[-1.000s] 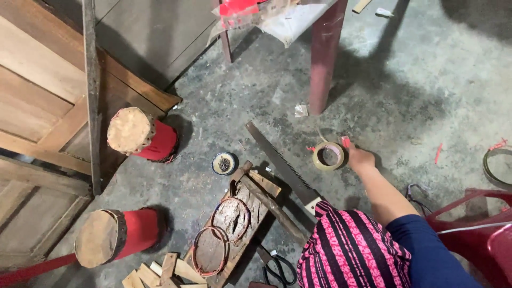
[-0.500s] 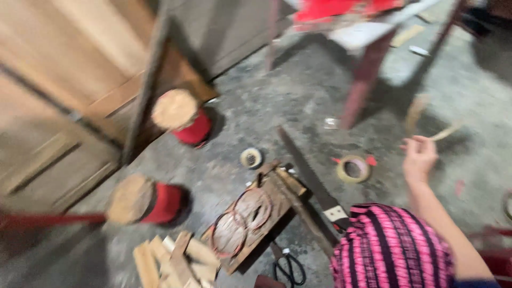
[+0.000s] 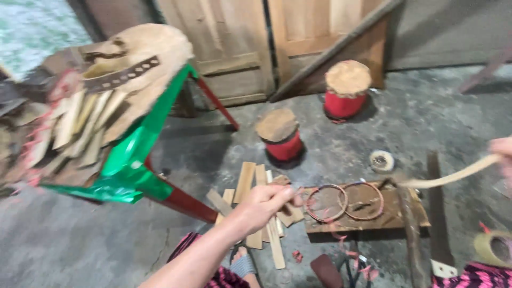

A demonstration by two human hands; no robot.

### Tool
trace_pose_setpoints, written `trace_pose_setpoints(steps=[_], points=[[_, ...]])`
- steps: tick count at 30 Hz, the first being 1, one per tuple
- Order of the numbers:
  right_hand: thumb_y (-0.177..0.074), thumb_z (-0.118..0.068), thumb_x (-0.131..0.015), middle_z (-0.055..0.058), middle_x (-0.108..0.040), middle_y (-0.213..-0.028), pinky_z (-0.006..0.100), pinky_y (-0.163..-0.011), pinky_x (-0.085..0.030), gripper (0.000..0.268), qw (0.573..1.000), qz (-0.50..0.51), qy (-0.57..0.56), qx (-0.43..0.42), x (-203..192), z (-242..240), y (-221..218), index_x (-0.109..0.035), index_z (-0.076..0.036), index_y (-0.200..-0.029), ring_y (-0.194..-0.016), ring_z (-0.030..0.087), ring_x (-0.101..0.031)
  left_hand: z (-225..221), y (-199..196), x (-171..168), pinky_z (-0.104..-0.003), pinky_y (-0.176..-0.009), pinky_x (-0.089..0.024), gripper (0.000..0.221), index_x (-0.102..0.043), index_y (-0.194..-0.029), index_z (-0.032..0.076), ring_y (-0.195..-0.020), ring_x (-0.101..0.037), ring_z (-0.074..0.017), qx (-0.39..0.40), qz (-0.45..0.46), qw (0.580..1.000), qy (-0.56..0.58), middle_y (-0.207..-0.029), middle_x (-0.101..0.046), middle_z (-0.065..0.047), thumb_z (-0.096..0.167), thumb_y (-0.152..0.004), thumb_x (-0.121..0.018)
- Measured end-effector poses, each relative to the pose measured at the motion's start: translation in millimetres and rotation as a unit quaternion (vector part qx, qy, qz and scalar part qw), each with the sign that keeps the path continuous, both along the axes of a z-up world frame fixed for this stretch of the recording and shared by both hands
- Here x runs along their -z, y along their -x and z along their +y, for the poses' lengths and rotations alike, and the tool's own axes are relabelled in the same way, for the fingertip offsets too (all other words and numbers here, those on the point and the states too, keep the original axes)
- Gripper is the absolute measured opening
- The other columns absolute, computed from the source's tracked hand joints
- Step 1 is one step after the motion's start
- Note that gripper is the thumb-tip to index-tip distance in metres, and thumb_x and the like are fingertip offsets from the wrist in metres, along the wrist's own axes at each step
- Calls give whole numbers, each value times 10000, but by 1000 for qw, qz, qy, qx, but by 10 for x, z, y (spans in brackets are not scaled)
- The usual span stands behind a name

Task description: The person is wrapping a thin pink cord or strip around a circular wooden frame, likely as part of a drum-making or repair process.

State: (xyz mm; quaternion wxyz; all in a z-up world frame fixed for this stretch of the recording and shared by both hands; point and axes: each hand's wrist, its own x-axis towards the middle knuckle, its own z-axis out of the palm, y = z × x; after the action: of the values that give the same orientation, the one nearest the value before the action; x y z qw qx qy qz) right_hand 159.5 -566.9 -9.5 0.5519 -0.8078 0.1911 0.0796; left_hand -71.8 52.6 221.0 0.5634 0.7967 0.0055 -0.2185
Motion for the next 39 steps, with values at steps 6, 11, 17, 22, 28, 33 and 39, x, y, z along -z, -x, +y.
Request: trace_pose_setpoints(steps=[6,11,17,22,28,33,39], points=[[-934,-128,-718,95,-763,-1037,404,-856,-591,133,609,-626,392,-290,-2347,3133,1782,-756,-106,-1058,-943,281,-731,-295,172,-617,-306,-935,-604,441,-694,-1316,187,-963,-721,-160,-6,52,998,35,-1281,-744,-51,402,-1026,-441],[-959,-91,-634,57,-707,-1089,384,-964,-559,159,593,-611,406,-332,-2028,3196,1731,-703,-108,-1101,-1045,264,-697,-286,92,227,-270,-871,-581,512,-632,-1371,-38,-871,-714,-212,68,97,945,306,-1091,-724,-165,389,-1147,-461],[-1009,-74,-606,91,-735,-1155,425,-1036,-569,152,578,-628,427,-299,-1923,2975,1686,-718,-83,-1111,-1091,313,-721,-145,212,133,-232,-688,-581,404,-734,-1075,29,-657,-680,-125,129,173,942,257,-780,-715,-56,423,-1039,-656],[-1022,-34,-562,83,-739,-1173,433,-1081,-552,181,577,-629,427,-299,-1799,2960,1724,-711,-109,-1092,-1113,269,-720,-87,262,169,-282,-651,-597,304,-718,-841,77,-611,-602,-71,119,167,956,212,-816,-710,-30,337,-997,-699],[-989,-81,-647,114,-737,-1233,403,-1007,-568,208,611,-633,367,-303,-1845,3122,1671,-715,-70,-1185,-1013,273,-715,-5,153,15,-253,-665,-546,200,-735,-755,128,-580,-575,-78,24,158,986,39,-707,-673,-10,203,-938,-710],[-975,-196,-755,100,-777,-1206,374,-970,-578,566,640,-595,418,-249,-1589,2970,1532,-627,-139,-1524,-1009,215,-733,589,117,-456,-258,-555,-417,285,-597,-550,176,-644,-579,-69,-87,-138,969,-186,-1050,-766,4,278,-816,-590],[-919,-90,-698,210,-674,-1374,433,-1115,-523,510,725,-530,307,-314,-971,2616,1188,-653,-27,-1423,-1247,330,-662,1956,547,-1210,-309,-565,-263,353,-377,-624,214,-630,-300,-86,-298,-287,832,-370,-628,-318,72,221,-915,-578]])
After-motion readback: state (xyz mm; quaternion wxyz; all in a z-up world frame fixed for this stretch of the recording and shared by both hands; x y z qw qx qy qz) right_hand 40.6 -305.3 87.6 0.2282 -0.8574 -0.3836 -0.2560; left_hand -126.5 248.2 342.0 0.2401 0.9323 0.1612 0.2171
